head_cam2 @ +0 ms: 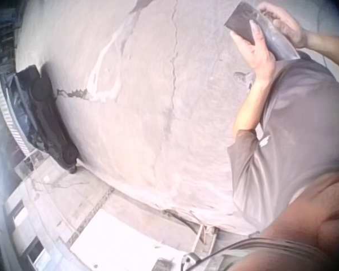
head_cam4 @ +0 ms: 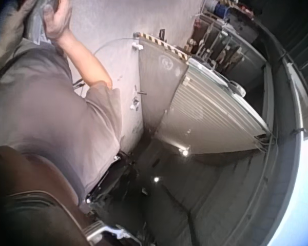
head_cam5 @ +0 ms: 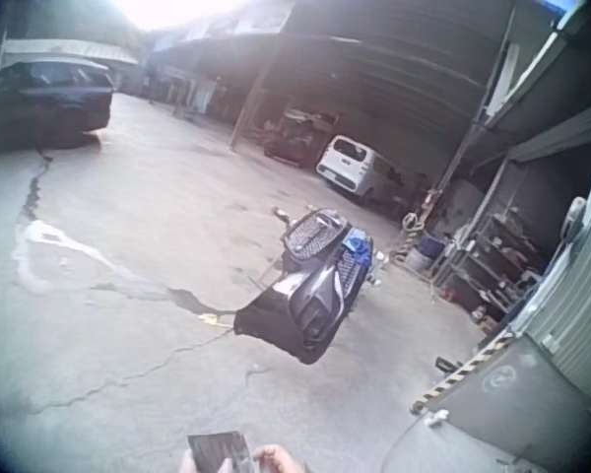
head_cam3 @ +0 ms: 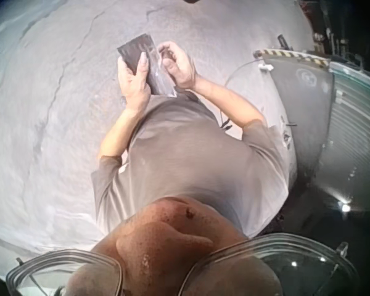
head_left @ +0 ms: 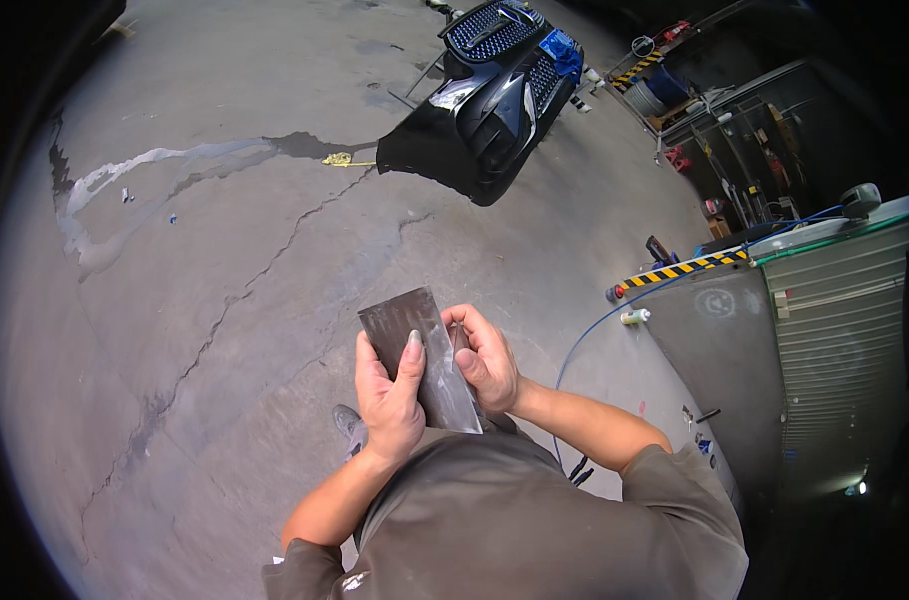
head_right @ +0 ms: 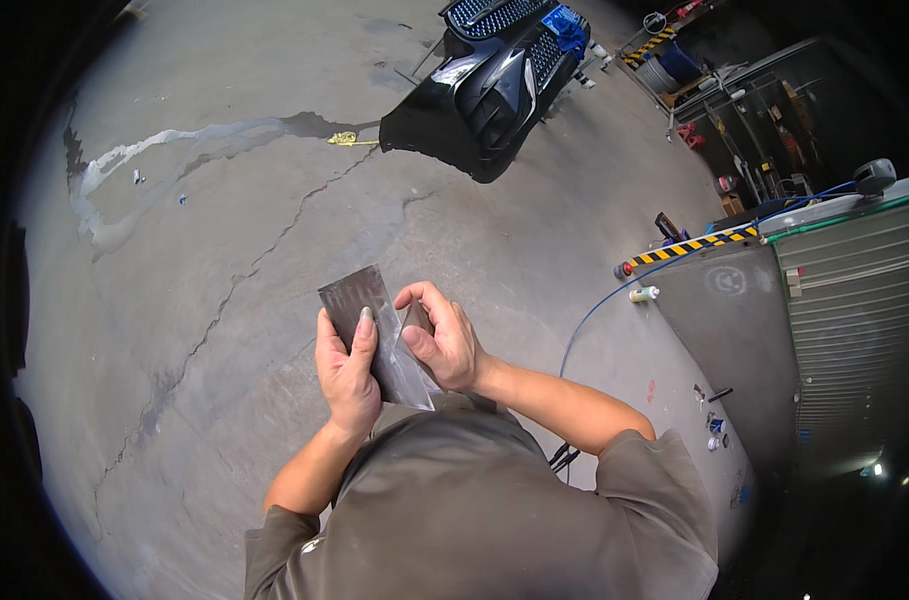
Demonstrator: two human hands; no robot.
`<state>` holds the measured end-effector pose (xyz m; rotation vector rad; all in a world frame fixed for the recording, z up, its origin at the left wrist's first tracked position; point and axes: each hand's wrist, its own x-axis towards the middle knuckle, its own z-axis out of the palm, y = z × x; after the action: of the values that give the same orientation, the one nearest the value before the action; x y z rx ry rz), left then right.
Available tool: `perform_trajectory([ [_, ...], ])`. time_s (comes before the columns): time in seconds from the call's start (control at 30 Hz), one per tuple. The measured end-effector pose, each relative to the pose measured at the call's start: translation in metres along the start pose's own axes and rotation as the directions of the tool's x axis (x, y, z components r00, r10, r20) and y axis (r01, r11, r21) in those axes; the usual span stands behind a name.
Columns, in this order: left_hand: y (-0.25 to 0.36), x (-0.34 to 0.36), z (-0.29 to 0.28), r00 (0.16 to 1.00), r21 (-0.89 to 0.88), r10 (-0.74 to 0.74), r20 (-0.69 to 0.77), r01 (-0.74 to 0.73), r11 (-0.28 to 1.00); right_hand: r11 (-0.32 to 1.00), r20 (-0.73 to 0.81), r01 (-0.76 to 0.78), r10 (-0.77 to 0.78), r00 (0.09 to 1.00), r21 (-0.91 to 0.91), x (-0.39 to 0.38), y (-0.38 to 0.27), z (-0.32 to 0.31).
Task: The person applies body filler to a car bumper using a metal spreader, then smooths the filler with a red plastic spreader. The person works on the front bumper of a black Mercedes, spreading filler over a taped-off area and smoothing it along the edges.
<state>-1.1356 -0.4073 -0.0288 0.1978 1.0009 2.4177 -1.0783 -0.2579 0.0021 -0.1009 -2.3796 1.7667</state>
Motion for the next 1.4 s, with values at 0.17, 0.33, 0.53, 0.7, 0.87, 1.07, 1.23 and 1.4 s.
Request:
perform_trajectory([
  [0.17,0.021,0.01,-0.001,0.986,0.108,-0.148,0.079,0.139,0.984,0.923,-0.268,-0.247,0.327,0.906,0.294,0.005,-0.002,0.005],
  [0.33,0.024,0.041,-0.01,0.993,0.044,-0.085,-0.079,0.089,0.995,0.937,0.068,-0.238,0.263,0.962,-0.254,-0.005,0.005,0.002],
  [0.53,-0.01,0.055,-0.016,0.963,0.098,-0.205,0.173,0.191,0.977,0.984,0.086,0.1,-0.088,0.992,-0.147,0.028,0.026,-0.031],
  [0.7,-0.031,0.102,0.018,0.994,0.143,-0.113,-0.002,0.112,0.983,0.998,0.063,-0.068,0.067,0.996,0.015,0.061,0.079,-0.096],
  [0.87,-0.074,0.15,0.062,0.994,0.231,-0.1,0.044,0.087,0.969,0.975,-0.109,-0.218,0.221,0.969,0.042,0.119,0.109,-0.161],
  [1.07,-0.092,0.219,0.125,0.978,0.263,-0.168,0.122,0.132,0.956,0.969,0.024,0.226,-0.229,0.973,0.098,0.15,0.1,-0.233],
  [1.23,-0.097,0.271,0.149,0.969,0.25,-0.209,0.134,0.171,0.953,0.987,-0.114,0.109,-0.095,0.989,0.122,0.163,0.101,-0.267],
  [1.4,-0.099,0.312,0.149,0.785,0.246,-0.282,0.551,0.169,0.954,0.977,-0.499,-0.186,0.214,0.84,0.106,0.178,0.108,-0.277],
])
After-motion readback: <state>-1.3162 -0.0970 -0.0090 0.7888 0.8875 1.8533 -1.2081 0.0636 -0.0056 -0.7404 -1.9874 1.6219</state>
